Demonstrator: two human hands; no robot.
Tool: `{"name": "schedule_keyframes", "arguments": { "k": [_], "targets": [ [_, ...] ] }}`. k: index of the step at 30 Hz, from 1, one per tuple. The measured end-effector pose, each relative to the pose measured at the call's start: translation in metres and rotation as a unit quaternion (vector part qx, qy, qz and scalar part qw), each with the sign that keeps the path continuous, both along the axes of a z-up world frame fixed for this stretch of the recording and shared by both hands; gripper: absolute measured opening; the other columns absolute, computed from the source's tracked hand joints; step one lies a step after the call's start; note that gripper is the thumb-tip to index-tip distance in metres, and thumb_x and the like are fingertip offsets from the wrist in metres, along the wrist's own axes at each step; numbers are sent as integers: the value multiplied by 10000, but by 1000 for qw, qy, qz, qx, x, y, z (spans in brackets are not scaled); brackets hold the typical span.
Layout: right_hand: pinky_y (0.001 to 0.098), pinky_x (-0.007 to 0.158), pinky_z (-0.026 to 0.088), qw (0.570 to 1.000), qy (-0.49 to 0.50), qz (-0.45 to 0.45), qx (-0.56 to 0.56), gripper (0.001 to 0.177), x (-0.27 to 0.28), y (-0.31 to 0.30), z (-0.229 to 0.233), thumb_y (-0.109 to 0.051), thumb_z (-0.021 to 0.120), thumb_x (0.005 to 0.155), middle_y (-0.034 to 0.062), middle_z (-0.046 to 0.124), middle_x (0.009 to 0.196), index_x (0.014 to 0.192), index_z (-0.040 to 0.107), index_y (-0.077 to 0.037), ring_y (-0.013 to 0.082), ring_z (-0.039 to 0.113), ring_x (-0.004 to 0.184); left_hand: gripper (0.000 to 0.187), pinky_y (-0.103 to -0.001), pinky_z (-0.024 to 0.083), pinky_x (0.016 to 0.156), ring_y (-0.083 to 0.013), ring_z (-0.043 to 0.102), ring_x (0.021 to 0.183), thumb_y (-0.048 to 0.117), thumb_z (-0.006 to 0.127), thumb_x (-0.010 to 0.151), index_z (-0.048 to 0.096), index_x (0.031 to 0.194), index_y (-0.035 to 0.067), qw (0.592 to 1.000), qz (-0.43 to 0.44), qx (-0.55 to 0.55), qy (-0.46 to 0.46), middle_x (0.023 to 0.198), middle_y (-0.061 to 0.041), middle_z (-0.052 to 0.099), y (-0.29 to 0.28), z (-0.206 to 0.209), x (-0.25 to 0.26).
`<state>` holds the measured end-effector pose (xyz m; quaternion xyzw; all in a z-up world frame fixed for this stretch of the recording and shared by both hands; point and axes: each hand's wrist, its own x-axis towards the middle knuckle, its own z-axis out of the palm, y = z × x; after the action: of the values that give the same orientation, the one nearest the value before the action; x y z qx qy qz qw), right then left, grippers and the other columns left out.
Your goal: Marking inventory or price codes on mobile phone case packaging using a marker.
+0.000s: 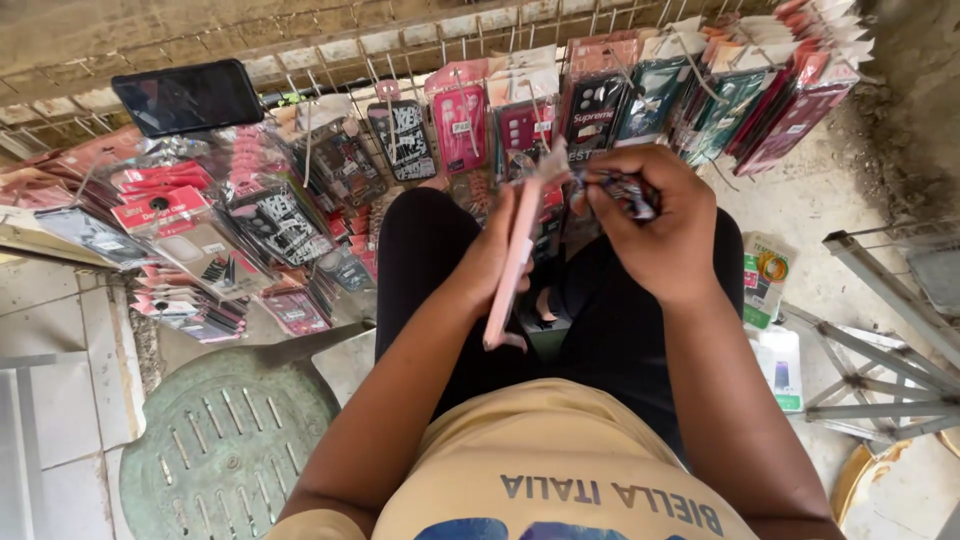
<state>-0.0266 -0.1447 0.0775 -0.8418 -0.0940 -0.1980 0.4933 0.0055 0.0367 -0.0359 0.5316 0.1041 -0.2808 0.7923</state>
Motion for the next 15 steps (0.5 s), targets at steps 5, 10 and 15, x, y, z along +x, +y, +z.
{"name": "schedule_keyframes", "arguments": {
  "k": [5, 10, 15],
  "targets": [
    [452, 895, 553, 987, -100, 63, -108, 249, -10, 32, 20, 7, 851, 777, 101, 739, 1028, 981, 739, -81, 363, 731, 1000, 430, -336, 384, 944, -204, 503, 1033, 346, 258, 1090, 437, 1387, 91, 959, -51, -30, -276, 1186, -129, 550, -11, -2, 17],
    [449, 879, 569, 982, -60, 121, -135, 206, -47, 55, 13, -27, 755, 770, 91, 741, 1020, 959, 729, -107, 356, 731, 991, 485, -447, 480, 1073, -374, 653, 1180, 598, 429, 1040, 482, 1419, 299, 959, 19, 202, -200, 1158, -283, 683, 9, 22, 36],
    [464, 806, 578, 980, 12, 159, -116, 256, -59, 40, 0, -1, 770, 729, 90, 742, 985, 953, 741, -120, 360, 733, 919, 743, -498, 410, 1149, -425, 582, 1300, 611, 595, 930, 351, 1500, 203, 935, 79, 263, -223, 1324, -312, 615, 8, 62, 18]
  ]
}}
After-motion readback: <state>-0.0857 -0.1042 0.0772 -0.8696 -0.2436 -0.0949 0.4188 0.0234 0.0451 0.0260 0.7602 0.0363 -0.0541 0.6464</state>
